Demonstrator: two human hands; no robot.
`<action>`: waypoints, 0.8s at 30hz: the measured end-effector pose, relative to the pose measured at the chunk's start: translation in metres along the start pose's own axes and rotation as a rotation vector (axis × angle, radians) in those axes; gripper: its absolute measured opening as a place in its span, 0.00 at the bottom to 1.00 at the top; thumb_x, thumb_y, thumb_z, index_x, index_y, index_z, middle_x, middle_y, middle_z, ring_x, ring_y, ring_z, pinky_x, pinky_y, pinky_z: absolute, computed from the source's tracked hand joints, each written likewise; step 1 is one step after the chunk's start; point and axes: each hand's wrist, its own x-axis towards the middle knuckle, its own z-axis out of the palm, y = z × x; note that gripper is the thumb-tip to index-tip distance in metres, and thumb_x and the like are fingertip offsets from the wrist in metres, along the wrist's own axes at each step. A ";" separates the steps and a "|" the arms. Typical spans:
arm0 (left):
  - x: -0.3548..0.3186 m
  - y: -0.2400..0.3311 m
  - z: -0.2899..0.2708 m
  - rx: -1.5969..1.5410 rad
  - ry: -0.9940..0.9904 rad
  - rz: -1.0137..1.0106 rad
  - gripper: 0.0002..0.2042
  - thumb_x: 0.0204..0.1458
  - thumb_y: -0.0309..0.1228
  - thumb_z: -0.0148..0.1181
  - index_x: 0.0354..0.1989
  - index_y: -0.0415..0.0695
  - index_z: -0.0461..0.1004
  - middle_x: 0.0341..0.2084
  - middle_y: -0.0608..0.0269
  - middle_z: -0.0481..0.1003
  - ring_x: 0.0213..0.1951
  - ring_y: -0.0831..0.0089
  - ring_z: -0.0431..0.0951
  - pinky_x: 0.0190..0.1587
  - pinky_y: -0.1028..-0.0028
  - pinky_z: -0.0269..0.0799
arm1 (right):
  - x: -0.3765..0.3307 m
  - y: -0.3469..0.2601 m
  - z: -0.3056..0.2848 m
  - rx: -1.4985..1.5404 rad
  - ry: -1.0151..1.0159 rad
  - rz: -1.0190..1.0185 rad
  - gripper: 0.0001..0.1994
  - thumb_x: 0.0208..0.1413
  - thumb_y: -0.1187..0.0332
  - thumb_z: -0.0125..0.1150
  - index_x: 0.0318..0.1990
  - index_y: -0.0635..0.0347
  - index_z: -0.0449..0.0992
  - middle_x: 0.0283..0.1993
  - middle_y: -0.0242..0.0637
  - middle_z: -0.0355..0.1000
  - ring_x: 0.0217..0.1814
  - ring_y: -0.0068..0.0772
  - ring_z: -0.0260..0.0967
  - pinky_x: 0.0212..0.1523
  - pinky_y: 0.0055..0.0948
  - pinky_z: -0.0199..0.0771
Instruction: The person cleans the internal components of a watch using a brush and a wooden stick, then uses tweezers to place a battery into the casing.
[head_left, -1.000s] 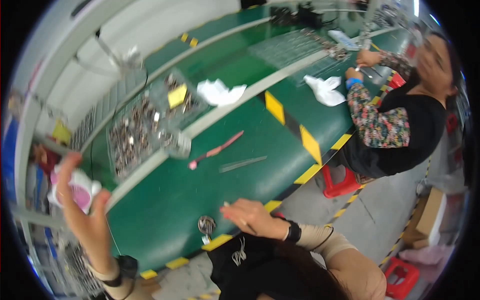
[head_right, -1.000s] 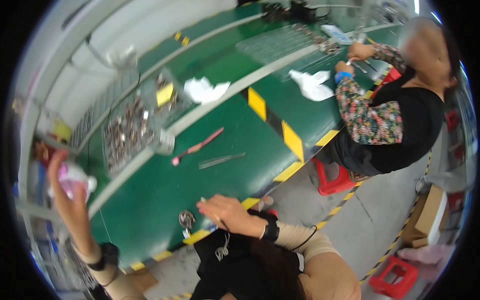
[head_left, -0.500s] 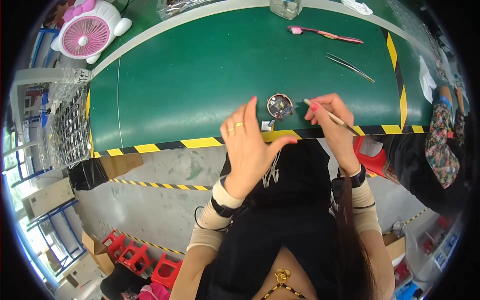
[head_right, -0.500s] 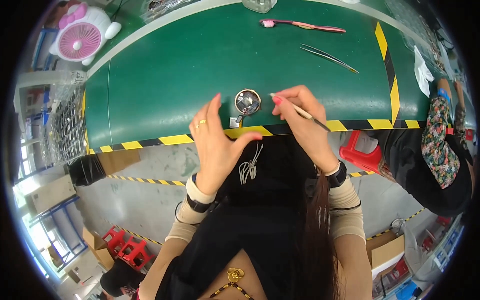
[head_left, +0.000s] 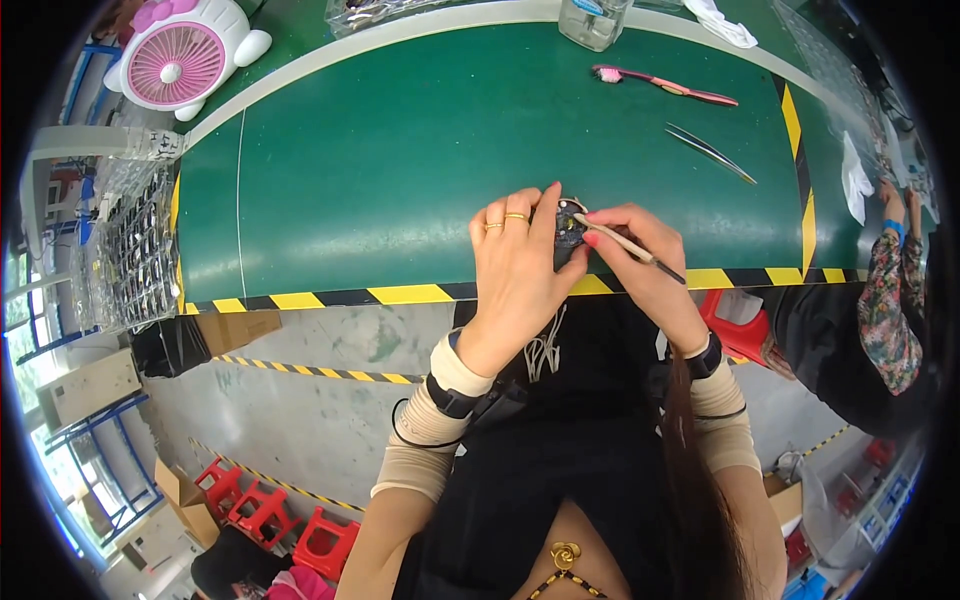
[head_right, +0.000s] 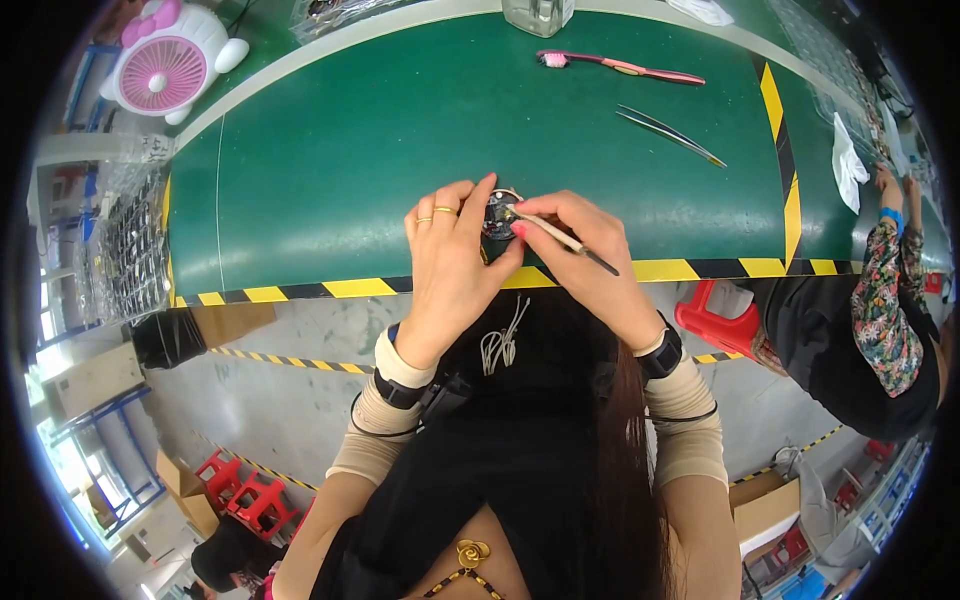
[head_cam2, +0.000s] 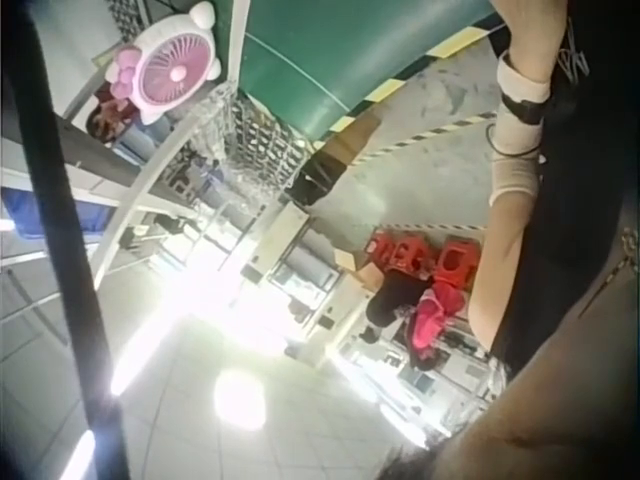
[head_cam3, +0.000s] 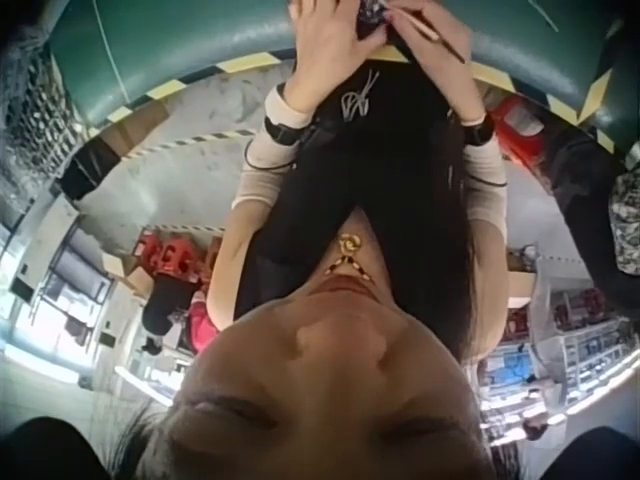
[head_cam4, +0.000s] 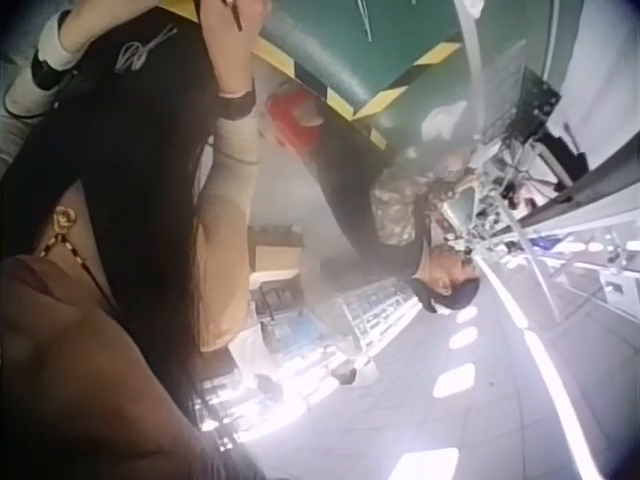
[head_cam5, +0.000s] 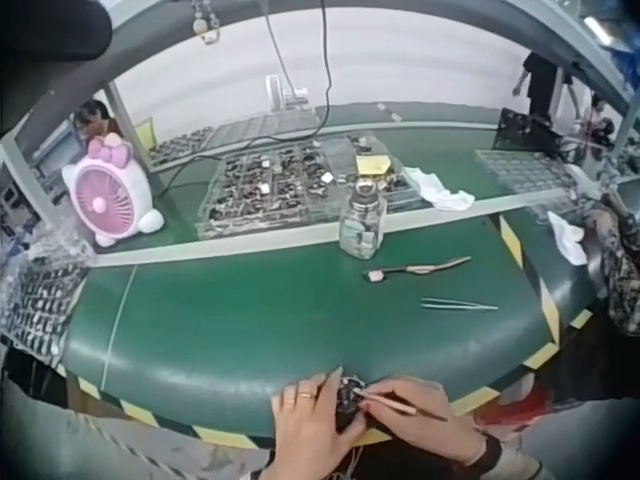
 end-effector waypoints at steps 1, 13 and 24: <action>0.000 -0.002 0.001 0.001 0.000 -0.001 0.29 0.41 0.33 0.74 0.54 0.38 0.73 0.49 0.57 0.71 0.51 0.58 0.68 0.57 0.59 0.59 | 0.001 0.001 -0.001 0.001 -0.001 0.000 0.06 0.56 0.78 0.65 0.41 0.66 0.79 0.37 0.33 0.77 0.34 0.21 0.72 0.36 0.21 0.72; 0.001 -0.011 -0.002 -0.204 -0.036 -0.007 0.32 0.41 0.28 0.73 0.58 0.39 0.68 0.52 0.54 0.71 0.53 0.54 0.69 0.66 0.51 0.54 | 0.000 -0.003 -0.005 -0.095 -0.065 -0.026 0.07 0.54 0.78 0.67 0.40 0.65 0.78 0.36 0.36 0.76 0.35 0.24 0.72 0.35 0.23 0.71; 0.009 -0.013 -0.009 -0.256 -0.068 -0.010 0.33 0.40 0.28 0.75 0.58 0.43 0.68 0.46 0.59 0.79 0.50 0.58 0.73 0.56 0.61 0.60 | -0.006 -0.006 0.001 0.037 0.002 0.189 0.06 0.56 0.78 0.66 0.39 0.66 0.76 0.38 0.34 0.76 0.37 0.19 0.72 0.37 0.19 0.72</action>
